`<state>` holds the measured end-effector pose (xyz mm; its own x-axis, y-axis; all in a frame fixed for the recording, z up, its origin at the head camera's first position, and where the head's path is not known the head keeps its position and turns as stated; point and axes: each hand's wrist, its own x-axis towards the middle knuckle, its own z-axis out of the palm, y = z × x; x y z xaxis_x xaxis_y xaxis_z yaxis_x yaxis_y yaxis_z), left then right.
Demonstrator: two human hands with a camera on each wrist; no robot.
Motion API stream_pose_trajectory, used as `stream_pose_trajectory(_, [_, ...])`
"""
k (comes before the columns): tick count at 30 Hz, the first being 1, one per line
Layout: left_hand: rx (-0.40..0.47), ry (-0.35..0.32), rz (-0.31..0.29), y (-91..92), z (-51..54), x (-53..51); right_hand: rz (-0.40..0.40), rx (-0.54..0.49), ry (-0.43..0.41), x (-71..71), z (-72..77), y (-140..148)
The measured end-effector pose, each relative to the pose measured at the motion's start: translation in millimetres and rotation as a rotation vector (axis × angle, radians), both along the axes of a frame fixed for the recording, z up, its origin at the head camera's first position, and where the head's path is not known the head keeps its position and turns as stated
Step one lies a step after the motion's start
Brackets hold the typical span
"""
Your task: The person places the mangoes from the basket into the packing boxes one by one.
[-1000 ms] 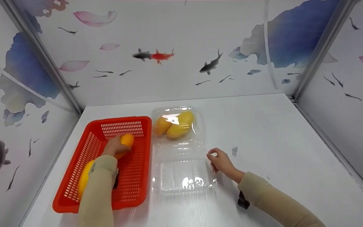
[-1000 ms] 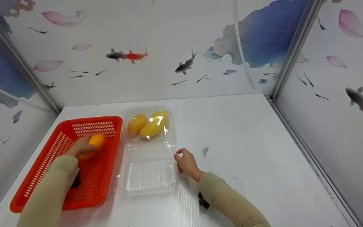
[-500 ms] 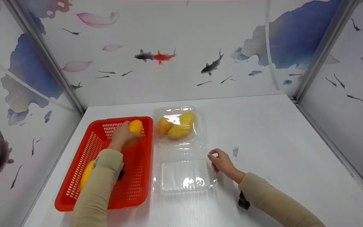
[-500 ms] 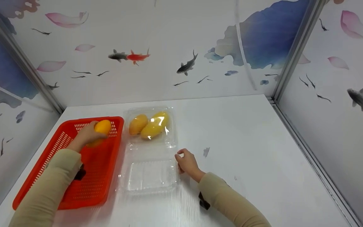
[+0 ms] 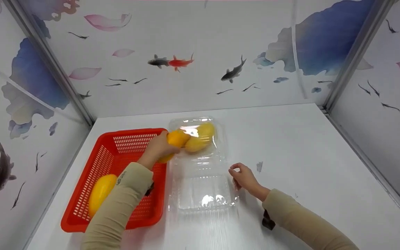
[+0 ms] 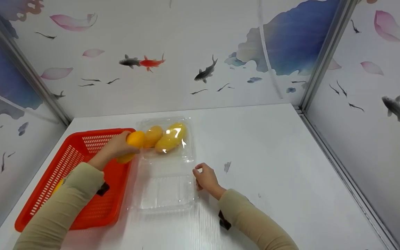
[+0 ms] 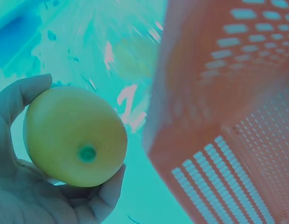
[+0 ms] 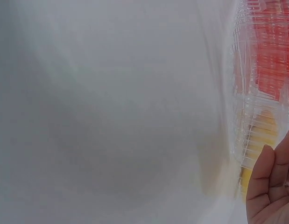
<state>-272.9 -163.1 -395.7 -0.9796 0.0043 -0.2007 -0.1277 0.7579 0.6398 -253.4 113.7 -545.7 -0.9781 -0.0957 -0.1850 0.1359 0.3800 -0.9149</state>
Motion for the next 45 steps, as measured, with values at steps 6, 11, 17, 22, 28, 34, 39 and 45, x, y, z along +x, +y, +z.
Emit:
stream_pose_trajectory(6, [0.039,-0.023,-0.098,34.6,-9.7,12.2,0.0,-0.004,0.014,-1.1,-2.0,-0.7])
stream_pose_trajectory(11, [0.005,-0.054,-0.196,55.5,-22.7,20.6,0.004,-0.011,0.0,-1.4,-1.9,-1.4])
stream_pose_trajectory(17, [-0.131,-0.101,-0.304,83.7,-38.4,24.5,-0.006,0.005,-0.041,-1.5,0.0,-0.8])
stream_pose_trajectory(22, [-0.171,-0.154,-0.329,103.7,-56.5,26.6,-0.004,0.014,-0.056,-0.6,0.9,0.1])
stream_pose_trajectory(28, [-0.136,-0.237,-0.299,117.8,-76.9,26.3,0.001,0.018,-0.051,0.7,0.1,0.3])
stream_pose_trajectory(34, [-0.153,-0.249,-0.311,127.2,-86.7,29.3,-0.006,-0.012,-0.026,2.1,0.5,-0.2])
stream_pose_trajectory(39, [-0.134,-0.268,-0.303,130.2,-94.7,30.5,-0.013,-0.011,-0.032,1.6,0.8,-1.6])
stream_pose_trajectory(45, [-0.092,-0.316,-0.256,131.0,-94.7,29.2,-0.008,0.006,-0.036,0.6,1.7,-1.6])
